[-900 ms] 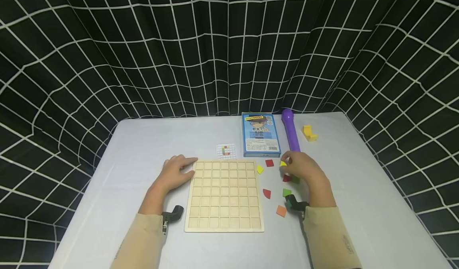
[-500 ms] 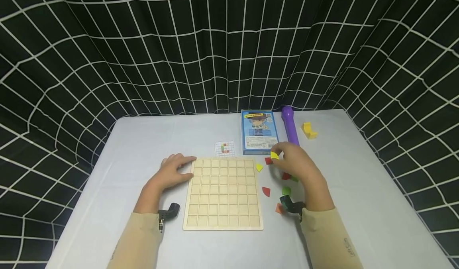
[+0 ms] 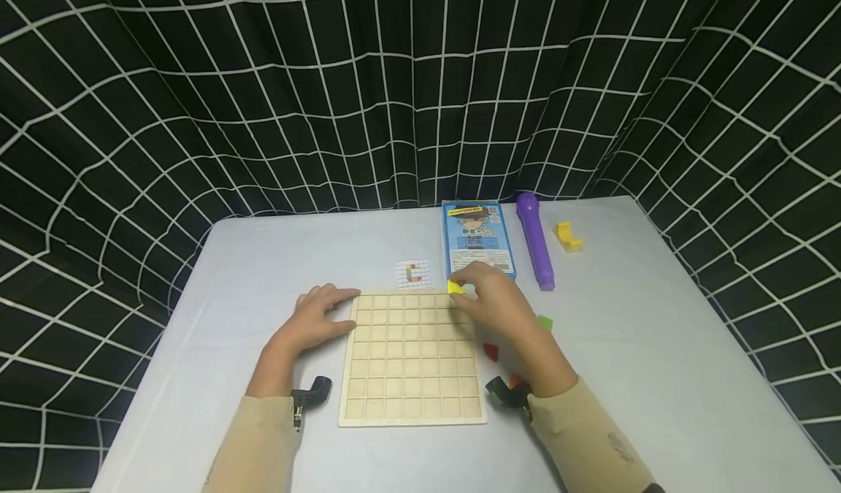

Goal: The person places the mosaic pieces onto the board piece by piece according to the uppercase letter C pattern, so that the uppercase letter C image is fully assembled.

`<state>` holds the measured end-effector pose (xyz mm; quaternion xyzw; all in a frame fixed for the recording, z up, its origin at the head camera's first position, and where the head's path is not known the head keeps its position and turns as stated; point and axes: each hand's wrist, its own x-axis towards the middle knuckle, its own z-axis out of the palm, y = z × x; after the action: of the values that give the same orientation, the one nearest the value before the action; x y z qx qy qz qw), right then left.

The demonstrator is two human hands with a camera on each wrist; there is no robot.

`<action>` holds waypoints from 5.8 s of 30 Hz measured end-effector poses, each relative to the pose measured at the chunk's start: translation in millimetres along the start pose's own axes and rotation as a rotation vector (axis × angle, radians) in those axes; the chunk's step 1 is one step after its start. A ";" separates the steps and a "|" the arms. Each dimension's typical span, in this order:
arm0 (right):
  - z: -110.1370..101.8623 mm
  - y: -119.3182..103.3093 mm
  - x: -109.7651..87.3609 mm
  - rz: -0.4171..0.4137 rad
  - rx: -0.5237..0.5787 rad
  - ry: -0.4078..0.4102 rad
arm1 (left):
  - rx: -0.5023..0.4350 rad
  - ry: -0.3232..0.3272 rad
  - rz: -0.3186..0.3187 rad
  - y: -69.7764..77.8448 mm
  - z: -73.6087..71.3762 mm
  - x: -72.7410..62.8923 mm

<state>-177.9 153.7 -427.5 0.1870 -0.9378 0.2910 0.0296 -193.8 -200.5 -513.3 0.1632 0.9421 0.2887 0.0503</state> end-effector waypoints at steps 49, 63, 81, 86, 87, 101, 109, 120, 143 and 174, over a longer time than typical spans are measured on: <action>20.0 5.9 2.0 0.276 0.141 0.066 | -0.028 0.026 -0.032 3.0 1.8 -0.2; -17.3 65.1 0.4 0.574 0.144 -0.122 | -0.022 0.028 -0.019 1.0 0.9 0.0; -12.8 81.3 -3.3 0.606 0.106 -0.178 | -0.034 0.027 -0.036 2.6 2.6 1.1; -29.7 65.7 -3.3 0.562 0.143 -0.168 | -0.037 0.028 -0.038 3.1 2.0 -0.2; -32.6 61.1 -3.3 0.546 0.160 -0.153 | -0.035 0.029 -0.038 3.2 2.1 -0.4; -21.4 -7.2 0.6 0.265 0.413 -0.022 | -0.028 0.035 -0.036 4.0 3.3 -0.9; 15.8 -28.1 6.9 0.238 0.363 -0.040 | -0.025 0.033 -0.039 4.1 1.3 -0.6; 68.0 -24.4 9.5 0.205 0.189 -0.117 | -0.029 0.033 -0.036 0.5 2.6 -1.3; 49.0 -6.0 10.7 0.222 0.209 -0.103 | -0.023 0.023 -0.027 1.2 4.6 2.3; 6.2 63.1 11.9 0.373 0.120 -0.317 | -0.028 0.024 -0.018 0.7 2.0 0.3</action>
<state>-211.8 194.3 -464.4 0.0554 -0.9301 0.3135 -0.1831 -193.5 -198.8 -514.6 0.1507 0.9398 0.3034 0.0438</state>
